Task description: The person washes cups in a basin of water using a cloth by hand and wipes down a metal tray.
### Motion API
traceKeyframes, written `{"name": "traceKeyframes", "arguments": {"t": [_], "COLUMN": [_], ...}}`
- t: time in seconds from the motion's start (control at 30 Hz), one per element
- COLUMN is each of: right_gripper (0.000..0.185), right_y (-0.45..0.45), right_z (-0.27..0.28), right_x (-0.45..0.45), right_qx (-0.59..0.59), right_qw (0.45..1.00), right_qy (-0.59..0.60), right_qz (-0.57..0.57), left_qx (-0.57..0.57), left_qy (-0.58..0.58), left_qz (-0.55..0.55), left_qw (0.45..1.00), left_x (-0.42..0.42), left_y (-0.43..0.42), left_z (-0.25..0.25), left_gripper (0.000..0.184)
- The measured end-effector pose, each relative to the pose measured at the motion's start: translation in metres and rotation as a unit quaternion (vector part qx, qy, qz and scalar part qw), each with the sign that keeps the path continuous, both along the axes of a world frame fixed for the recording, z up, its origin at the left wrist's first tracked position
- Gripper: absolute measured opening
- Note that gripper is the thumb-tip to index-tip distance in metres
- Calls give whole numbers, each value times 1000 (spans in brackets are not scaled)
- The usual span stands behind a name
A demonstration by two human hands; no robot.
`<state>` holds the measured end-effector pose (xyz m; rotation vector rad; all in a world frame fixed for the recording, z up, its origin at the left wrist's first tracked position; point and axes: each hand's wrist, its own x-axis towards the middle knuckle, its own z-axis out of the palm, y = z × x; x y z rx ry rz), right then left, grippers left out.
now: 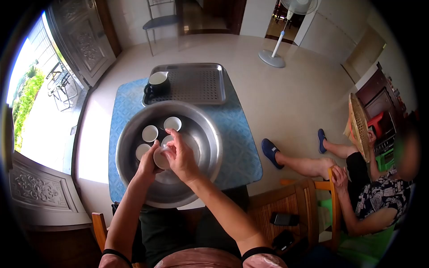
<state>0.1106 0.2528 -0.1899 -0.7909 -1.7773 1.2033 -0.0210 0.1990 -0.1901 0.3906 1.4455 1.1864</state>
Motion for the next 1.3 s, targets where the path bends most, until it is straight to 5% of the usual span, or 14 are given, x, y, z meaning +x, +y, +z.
{"name": "traceKeyframes", "arguments": {"t": [0.17,0.33,0.43,0.77,0.87,1.0,1.1,1.3], "right_gripper": [55,53,58,65,66,68,70,70], "right_y": [5,16,17,10,14,17,17,16], "right_z": [-7,-27,-19,-22,-21,-16,-14,-23], "right_x": [-2,-1,0,2,2,2,5,2], "right_qx": [27,-174,-246,-227,-274,-349,-396,-377], "right_qw": [999,980,964,969,956,932,905,913], "right_qy": [27,90,103,94,102,90,142,153], "right_qz": [-31,-23,-1,29,29,40,59,28], "left_qx": [47,197,189,-18,1,176,244,162], "left_qy": [-67,-168,-85,21,31,138,240,236], "left_qz": [14,9,12,-23,-17,-17,-4,29], "left_qw": [997,966,978,999,999,974,940,958], "left_x": [-1,-2,1,-7,-4,9,12,7], "left_y": [-6,-11,-10,-2,-3,-8,-7,-5], "left_z": [0,10,8,7,6,7,3,-3], "left_gripper": [50,35,28,56,49,30,33,47]}}
